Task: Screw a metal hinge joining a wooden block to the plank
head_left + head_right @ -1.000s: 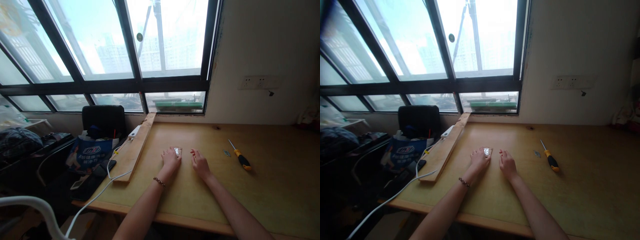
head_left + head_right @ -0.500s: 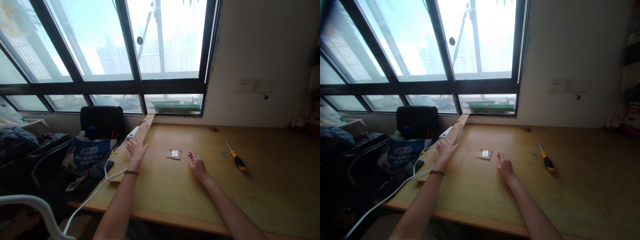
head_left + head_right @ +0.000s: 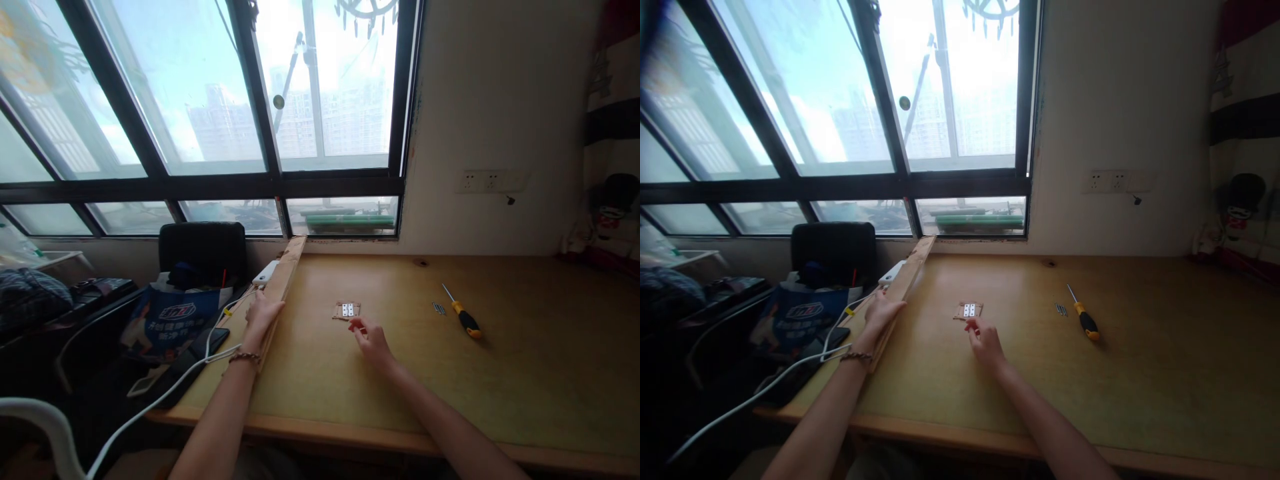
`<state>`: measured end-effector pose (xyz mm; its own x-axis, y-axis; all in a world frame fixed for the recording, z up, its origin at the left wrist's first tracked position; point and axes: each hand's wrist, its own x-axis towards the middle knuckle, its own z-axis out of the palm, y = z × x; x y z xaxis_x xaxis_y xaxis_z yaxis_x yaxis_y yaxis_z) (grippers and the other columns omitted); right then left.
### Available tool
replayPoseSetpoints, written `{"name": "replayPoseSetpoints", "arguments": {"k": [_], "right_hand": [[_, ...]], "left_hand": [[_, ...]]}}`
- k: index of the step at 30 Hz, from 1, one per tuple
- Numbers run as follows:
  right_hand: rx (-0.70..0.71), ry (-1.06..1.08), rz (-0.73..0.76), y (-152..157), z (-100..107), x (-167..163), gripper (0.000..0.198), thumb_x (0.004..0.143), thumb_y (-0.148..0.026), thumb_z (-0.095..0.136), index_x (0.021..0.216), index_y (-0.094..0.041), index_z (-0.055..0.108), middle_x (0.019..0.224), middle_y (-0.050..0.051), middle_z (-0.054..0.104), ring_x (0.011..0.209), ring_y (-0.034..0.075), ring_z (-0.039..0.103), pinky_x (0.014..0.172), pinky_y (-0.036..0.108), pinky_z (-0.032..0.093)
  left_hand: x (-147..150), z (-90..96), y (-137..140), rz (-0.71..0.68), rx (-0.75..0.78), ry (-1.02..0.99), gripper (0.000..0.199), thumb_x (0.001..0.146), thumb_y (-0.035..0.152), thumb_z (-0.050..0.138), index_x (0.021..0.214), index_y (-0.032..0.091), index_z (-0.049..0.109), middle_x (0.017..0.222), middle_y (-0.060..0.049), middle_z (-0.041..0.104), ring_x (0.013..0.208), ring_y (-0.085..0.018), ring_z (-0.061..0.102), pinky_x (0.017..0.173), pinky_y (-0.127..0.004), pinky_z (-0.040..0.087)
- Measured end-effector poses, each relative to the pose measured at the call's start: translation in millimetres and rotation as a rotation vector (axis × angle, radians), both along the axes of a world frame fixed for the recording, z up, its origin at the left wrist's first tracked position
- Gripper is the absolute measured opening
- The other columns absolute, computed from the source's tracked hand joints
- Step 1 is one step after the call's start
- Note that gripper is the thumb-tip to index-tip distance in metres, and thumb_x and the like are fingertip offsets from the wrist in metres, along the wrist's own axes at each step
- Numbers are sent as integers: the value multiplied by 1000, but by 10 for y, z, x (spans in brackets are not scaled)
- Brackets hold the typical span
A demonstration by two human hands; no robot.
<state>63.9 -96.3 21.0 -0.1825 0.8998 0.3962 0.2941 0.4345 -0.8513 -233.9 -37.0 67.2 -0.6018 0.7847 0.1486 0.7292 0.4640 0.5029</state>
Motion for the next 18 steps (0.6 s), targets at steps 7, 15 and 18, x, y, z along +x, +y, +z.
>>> {"name": "replayPoseSetpoints", "arguments": {"k": [7, 15, 18], "right_hand": [[-359, 472, 150, -11, 110, -382, 39, 74, -43, 57, 103, -16, 55, 102, 10, 63, 92, 21, 61, 79, 35, 50], [-324, 596, -220, 59, 259, -171, 32, 65, -32, 63, 90, -15, 54, 92, 9, 65, 86, 21, 61, 78, 32, 49], [-424, 702, -172, 105, 149, 306, 29, 65, -31, 61, 88, -15, 55, 87, 8, 66, 76, 21, 63, 64, 30, 51]], "left_hand": [[744, 54, -522, -123, 121, -212, 67, 60, 44, 68, 114, 16, 39, 104, -16, 60, 97, -28, 58, 79, -33, 44], [1893, 95, -741, -544, 223, -441, 68, 59, 33, 71, 117, 14, 41, 118, -16, 52, 114, -25, 48, 94, -32, 37], [2042, 83, -650, -710, 151, -720, 68, 57, 35, 74, 115, 15, 45, 117, -14, 53, 111, -24, 50, 92, -31, 39]]}}
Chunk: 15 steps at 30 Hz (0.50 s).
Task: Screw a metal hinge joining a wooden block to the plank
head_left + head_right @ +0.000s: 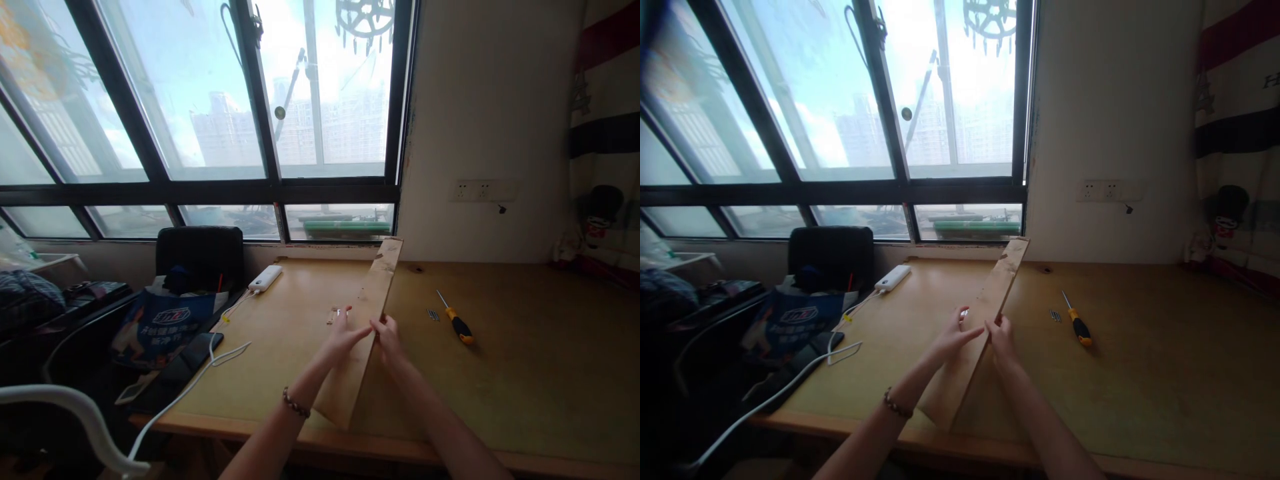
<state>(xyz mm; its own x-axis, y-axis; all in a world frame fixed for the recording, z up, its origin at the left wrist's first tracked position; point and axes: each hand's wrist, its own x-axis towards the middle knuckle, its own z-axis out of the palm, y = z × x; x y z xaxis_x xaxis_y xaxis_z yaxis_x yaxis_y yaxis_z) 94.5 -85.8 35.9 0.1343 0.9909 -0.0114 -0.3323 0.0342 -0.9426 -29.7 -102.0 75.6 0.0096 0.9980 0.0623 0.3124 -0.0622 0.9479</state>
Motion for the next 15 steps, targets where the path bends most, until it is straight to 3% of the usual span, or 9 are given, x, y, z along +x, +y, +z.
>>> {"name": "replayPoseSetpoints", "arguments": {"k": [4, 7, 11, 15], "right_hand": [[-5, 158, 146, 150, -56, 577, 28, 62, -26, 63, 86, -14, 58, 82, 8, 68, 71, 23, 65, 62, 32, 52], [-9, 151, 197, 294, -64, 796, 26, 59, -24, 65, 83, -13, 60, 80, 9, 69, 71, 23, 66, 63, 33, 53], [5, 133, 257, 411, -143, 854, 31, 59, -25, 65, 87, -13, 62, 81, 9, 70, 76, 25, 66, 65, 35, 54], [-4, 103, 275, 441, -227, 830, 31, 61, -28, 66, 88, -13, 63, 79, 9, 70, 77, 25, 66, 66, 35, 54]], "left_hand": [[99, -97, 271, -104, -314, -452, 48, 65, 25, 70, 108, 13, 51, 102, -12, 61, 89, -18, 61, 80, -29, 46], [194, -250, 483, -197, -464, -687, 33, 61, 10, 69, 92, 9, 57, 90, -12, 64, 78, -15, 63, 76, -26, 48], [289, -471, 619, -279, -446, -747, 29, 57, 3, 69, 83, 9, 60, 87, -11, 65, 78, -16, 63, 75, -26, 50], [315, -650, 645, -225, -349, -699, 26, 58, 4, 68, 83, 8, 61, 90, -13, 64, 77, -17, 64, 76, -28, 51]]}}
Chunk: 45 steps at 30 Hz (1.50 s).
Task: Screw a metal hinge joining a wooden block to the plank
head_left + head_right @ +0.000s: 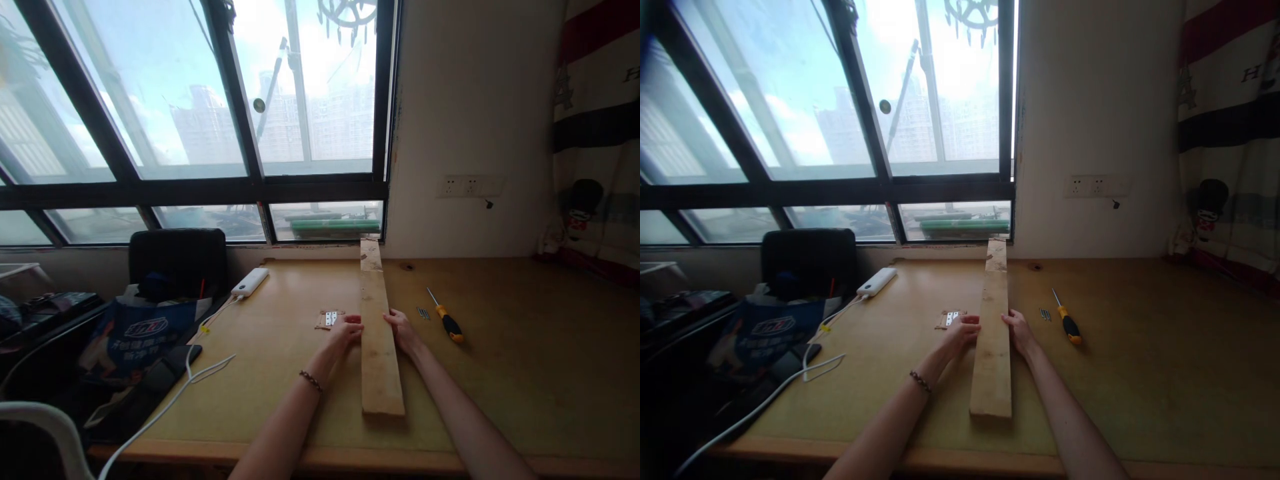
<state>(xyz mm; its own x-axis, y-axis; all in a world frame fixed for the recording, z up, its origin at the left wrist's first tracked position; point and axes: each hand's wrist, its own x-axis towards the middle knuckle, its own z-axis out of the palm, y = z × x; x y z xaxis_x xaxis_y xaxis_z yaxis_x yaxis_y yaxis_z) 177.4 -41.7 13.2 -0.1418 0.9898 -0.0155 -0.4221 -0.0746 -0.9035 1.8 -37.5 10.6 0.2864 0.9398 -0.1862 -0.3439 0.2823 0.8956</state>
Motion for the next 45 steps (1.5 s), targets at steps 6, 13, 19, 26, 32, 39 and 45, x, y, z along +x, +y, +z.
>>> {"name": "replayPoseSetpoints", "arguments": {"k": [6, 13, 19, 26, 32, 39, 45], "right_hand": [[-4, -71, -24, 85, -110, -21, 30, 63, -39, 68, 81, -15, 65, 74, 7, 70, 72, 24, 66, 64, 35, 54], [6, -286, -162, 35, -226, -7, 37, 59, -45, 70, 73, -11, 66, 70, 8, 70, 63, 23, 65, 56, 32, 52], [3, -114, -93, -55, -182, -35, 36, 56, -41, 73, 76, -13, 66, 75, 8, 70, 69, 25, 66, 62, 35, 53], [44, -74, -101, -82, -125, -52, 36, 60, -40, 72, 84, -13, 65, 80, 8, 71, 78, 27, 66, 64, 35, 54], [39, -69, -86, -46, -135, -39, 39, 59, -43, 72, 83, -13, 65, 81, 9, 71, 75, 26, 66, 64, 35, 53], [13, -104, -98, 32, -205, -1, 35, 61, -42, 71, 81, -14, 66, 82, 8, 71, 67, 23, 66, 60, 32, 53], [12, -94, -96, 18, -196, -4, 37, 61, -39, 71, 85, -13, 65, 85, 8, 70, 74, 24, 66, 64, 32, 53]], "left_hand": [[15, -156, 58, 158, -36, -15, 27, 59, 0, 65, 83, 10, 57, 88, -11, 62, 79, -16, 63, 79, -30, 51], [36, -173, 69, 174, -51, 12, 27, 59, 1, 65, 84, 9, 58, 90, -11, 62, 79, -16, 62, 78, -29, 50], [44, -189, 56, 149, -39, -10, 29, 58, 4, 67, 84, 10, 57, 87, -11, 63, 75, -16, 62, 74, -27, 50], [56, -151, 26, 92, 17, -61, 36, 50, 10, 73, 84, 10, 59, 83, -10, 64, 72, -17, 63, 71, -29, 49], [74, -121, 26, 71, 50, -50, 38, 48, 15, 76, 83, 10, 61, 83, -10, 66, 71, -19, 63, 68, -29, 49], [63, -181, 81, 116, 13, -62, 38, 49, 12, 78, 84, 10, 62, 85, -10, 65, 75, -19, 63, 72, -31, 50], [58, -286, 118, 224, 64, 31, 46, 49, 16, 80, 91, 9, 62, 91, -12, 66, 78, -19, 64, 77, -33, 50]]}}
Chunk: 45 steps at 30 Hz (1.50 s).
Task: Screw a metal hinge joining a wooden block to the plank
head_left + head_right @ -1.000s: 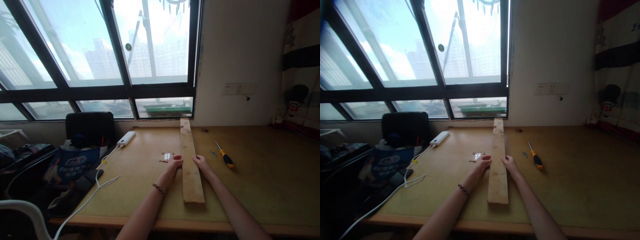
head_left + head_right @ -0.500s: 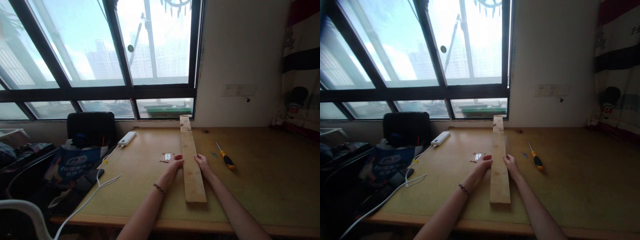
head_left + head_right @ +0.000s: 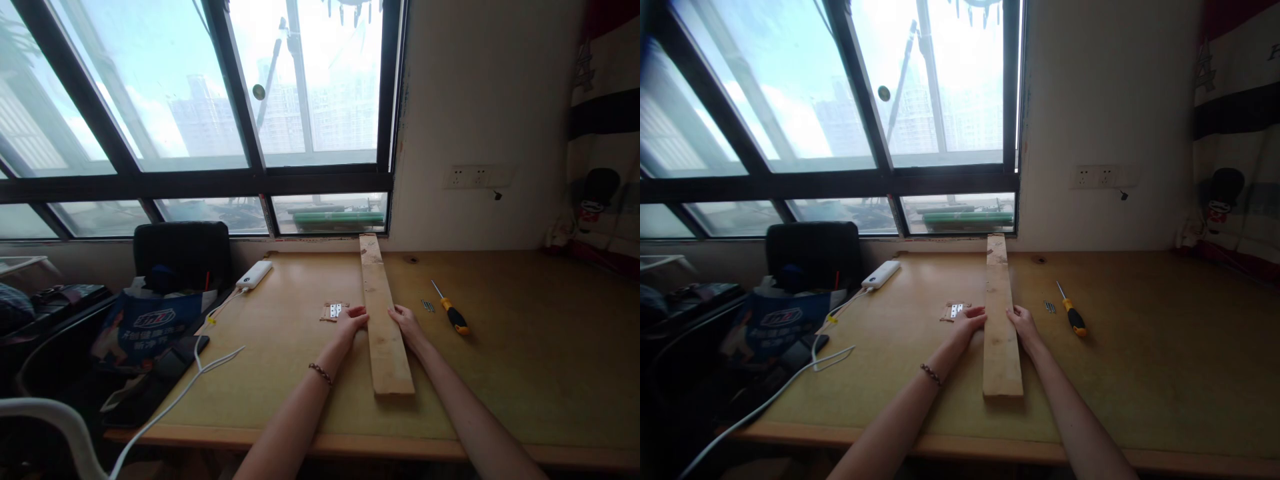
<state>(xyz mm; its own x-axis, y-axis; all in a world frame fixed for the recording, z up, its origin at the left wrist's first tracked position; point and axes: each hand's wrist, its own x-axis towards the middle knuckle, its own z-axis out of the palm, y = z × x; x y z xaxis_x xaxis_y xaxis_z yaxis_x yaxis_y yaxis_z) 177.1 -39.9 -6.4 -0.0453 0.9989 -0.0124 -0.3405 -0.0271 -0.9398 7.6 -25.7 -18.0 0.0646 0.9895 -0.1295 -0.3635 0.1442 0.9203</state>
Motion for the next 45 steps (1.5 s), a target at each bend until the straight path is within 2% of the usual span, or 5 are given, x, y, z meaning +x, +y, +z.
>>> {"name": "replayPoseSetpoints", "arguments": {"k": [10, 16, 21, 25, 45], "right_hand": [[25, -35, -14, 63, -40, 27, 36, 64, -41, 68, 87, -14, 65, 89, 9, 70, 77, 24, 66, 66, 32, 53], [-3, -125, -275, 127, -156, 77, 38, 62, -40, 67, 90, -16, 62, 95, 8, 69, 89, 22, 64, 70, 28, 53], [-30, -136, -349, 107, -157, 81, 38, 62, -39, 66, 91, -16, 60, 95, 8, 68, 93, 24, 63, 68, 29, 53], [-43, -145, -380, 85, -139, 70, 39, 61, -38, 66, 92, -16, 59, 94, 9, 68, 94, 25, 62, 67, 29, 53], [157, -368, -522, -62, 36, 17, 36, 70, -39, 60, 98, -16, 57, 106, 11, 61, 101, 23, 56, 92, 35, 43]], "left_hand": [[2, 66, -2, 1, 83, 116, 46, 52, 25, 79, 93, 12, 62, 91, -13, 68, 81, -22, 65, 79, -38, 50], [-413, 240, 85, 79, 316, 548, 32, 62, 30, 71, 90, 15, 65, 96, -12, 66, 91, -23, 61, 86, -38, 45], [-868, 191, 181, 62, 433, 1120, 72, 48, 35, 78, 114, 17, 55, 121, -12, 54, 122, -31, 38, 101, -42, 28], [-959, 127, 182, 9, 365, 1380, 82, 47, 46, 77, 119, 18, 50, 127, -13, 48, 122, -31, 37, 99, -42, 27], [-864, 138, 183, 191, 417, 882, 91, 40, 39, 82, 120, 16, 46, 108, -12, 52, 101, -24, 52, 89, -35, 39]]}}
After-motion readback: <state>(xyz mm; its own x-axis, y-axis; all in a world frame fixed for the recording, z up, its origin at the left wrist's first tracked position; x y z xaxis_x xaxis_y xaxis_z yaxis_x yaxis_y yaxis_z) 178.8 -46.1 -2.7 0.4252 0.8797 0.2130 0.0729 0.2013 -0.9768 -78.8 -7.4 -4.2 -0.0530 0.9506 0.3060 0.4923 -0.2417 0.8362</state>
